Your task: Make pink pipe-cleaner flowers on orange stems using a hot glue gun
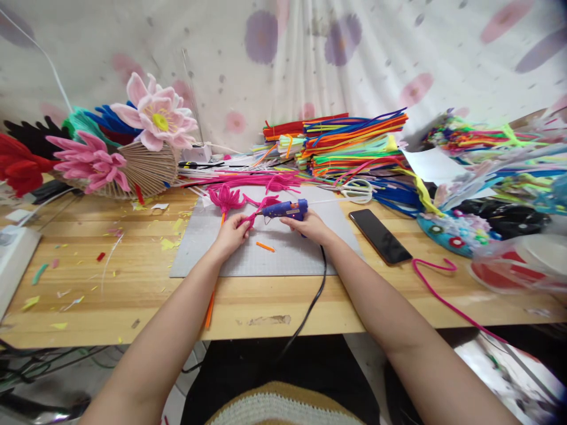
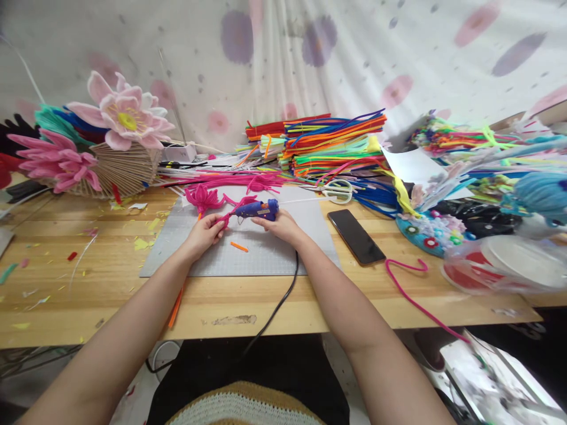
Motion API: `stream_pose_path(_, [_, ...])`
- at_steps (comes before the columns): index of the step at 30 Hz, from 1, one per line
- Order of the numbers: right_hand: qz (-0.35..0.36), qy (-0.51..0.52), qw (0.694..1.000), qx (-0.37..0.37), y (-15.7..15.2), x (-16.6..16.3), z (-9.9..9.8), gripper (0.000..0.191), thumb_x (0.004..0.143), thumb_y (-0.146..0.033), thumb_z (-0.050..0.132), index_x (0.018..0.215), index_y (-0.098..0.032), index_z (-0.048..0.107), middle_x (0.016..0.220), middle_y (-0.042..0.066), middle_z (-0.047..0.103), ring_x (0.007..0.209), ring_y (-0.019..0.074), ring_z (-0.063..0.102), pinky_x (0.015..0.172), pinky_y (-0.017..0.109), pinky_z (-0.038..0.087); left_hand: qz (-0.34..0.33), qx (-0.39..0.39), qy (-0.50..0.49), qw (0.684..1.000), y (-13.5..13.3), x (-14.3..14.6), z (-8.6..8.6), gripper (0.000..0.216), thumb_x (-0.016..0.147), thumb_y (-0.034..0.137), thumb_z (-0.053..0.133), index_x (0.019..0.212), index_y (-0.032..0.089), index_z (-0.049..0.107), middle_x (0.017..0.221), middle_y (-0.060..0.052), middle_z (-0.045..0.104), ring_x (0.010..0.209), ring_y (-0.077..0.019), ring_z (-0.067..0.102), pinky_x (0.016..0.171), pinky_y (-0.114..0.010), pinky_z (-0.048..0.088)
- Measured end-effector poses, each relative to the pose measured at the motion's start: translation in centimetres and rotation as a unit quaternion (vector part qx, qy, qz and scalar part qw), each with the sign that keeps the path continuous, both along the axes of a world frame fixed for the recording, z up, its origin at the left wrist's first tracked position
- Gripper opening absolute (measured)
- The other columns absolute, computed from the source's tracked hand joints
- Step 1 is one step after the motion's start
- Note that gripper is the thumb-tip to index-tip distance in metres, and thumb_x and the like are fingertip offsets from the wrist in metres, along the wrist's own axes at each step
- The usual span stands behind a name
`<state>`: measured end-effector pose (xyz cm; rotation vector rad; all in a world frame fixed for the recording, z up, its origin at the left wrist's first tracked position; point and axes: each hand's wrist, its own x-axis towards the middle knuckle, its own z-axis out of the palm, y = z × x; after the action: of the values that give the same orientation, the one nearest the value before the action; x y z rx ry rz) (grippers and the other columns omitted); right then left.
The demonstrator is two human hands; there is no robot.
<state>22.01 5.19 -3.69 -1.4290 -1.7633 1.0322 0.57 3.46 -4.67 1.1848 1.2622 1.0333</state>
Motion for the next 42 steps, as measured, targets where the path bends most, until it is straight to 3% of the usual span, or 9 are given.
stream_pose_path(6, [-0.028,0.008,1.0,0.003,0.03,0.14,0.16,0.041,0.063,-0.057,0.061,0.061,-0.016,0.056,0.052,0.0,0.054,0.048,0.0098,0.047,0.051,0.024,0.037,0.001,-0.001,0.001,1.0,0.11,-0.04,-0.24,0.004,0.079,0.015,0.048,0.077,0.015,0.052,0.045,0.006,0.046,0.032,-0.0036,0.031,0.034,-0.016,0.021])
stream_pose_path(11, [0.006,0.005,1.0,-0.001,0.05,0.06,0.0,0.043,0.063,-0.058,0.06,0.059,-0.016,0.055,0.052,0.0,0.054,0.048,0.0097,0.046,0.051,0.024,0.037,-0.002,0.001,-0.007,1.0,0.11,0.0,-0.2,0.005,0.078,0.016,0.049,0.074,0.015,0.05,0.045,0.006,0.045,0.032,-0.0032,0.031,0.034,-0.016,0.02])
stream_pose_path(17, [-0.035,0.008,0.999,-0.001,0.15,0.18,-0.02,0.042,0.062,-0.058,0.061,0.065,-0.015,0.057,0.053,-0.001,0.054,0.048,0.0098,0.047,0.051,0.024,0.038,0.01,-0.004,-0.008,1.0,0.22,-0.02,-0.46,0.002,0.077,0.016,0.05,0.076,0.015,0.052,0.045,0.006,0.046,0.033,-0.0033,0.032,0.034,-0.016,0.021])
stream_pose_path(23, [-0.003,0.008,1.0,-0.006,-0.01,0.03,0.02,0.044,0.062,-0.059,0.06,0.063,-0.015,0.057,0.052,-0.001,0.054,0.046,0.0089,0.045,0.048,0.023,0.037,0.006,0.002,-0.018,1.0,0.11,-0.01,-0.2,0.006,0.075,0.018,0.054,0.073,0.015,0.051,0.045,0.006,0.046,0.034,-0.0032,0.033,0.035,-0.015,0.022])
stream_pose_path(30, [-0.05,-0.006,0.999,0.01,0.19,0.15,-0.04,0.043,0.063,-0.059,0.06,0.068,-0.016,0.06,0.052,0.0,0.055,0.048,0.0104,0.047,0.051,0.023,0.038,0.006,-0.007,0.001,1.0,0.04,0.0,-0.11,0.005,0.077,0.018,0.05,0.075,0.014,0.053,0.043,0.006,0.044,0.032,-0.0034,0.031,0.035,-0.016,0.021])
stream_pose_path(36, [-0.021,-0.007,1.0,0.002,0.22,0.08,-0.26,0.043,0.063,-0.058,0.06,0.065,-0.015,0.06,0.052,0.0,0.055,0.048,0.0104,0.048,0.051,0.023,0.038,0.003,-0.005,-0.008,1.0,0.18,-0.1,-0.25,0.005,0.077,0.016,0.051,0.075,0.013,0.054,0.047,0.005,0.047,0.034,-0.003,0.032,0.035,-0.016,0.021])
stream_pose_path(42, [-0.057,-0.001,0.998,0.01,0.18,0.2,0.22,0.042,0.063,-0.057,0.061,0.072,-0.016,0.062,0.052,0.0,0.055,0.048,0.0107,0.048,0.05,0.023,0.038,0.007,-0.011,-0.002,1.0,0.21,-0.12,-0.42,0.007,0.078,0.018,0.051,0.074,0.014,0.054,0.045,0.006,0.046,0.033,-0.003,0.032,0.035,-0.016,0.022])
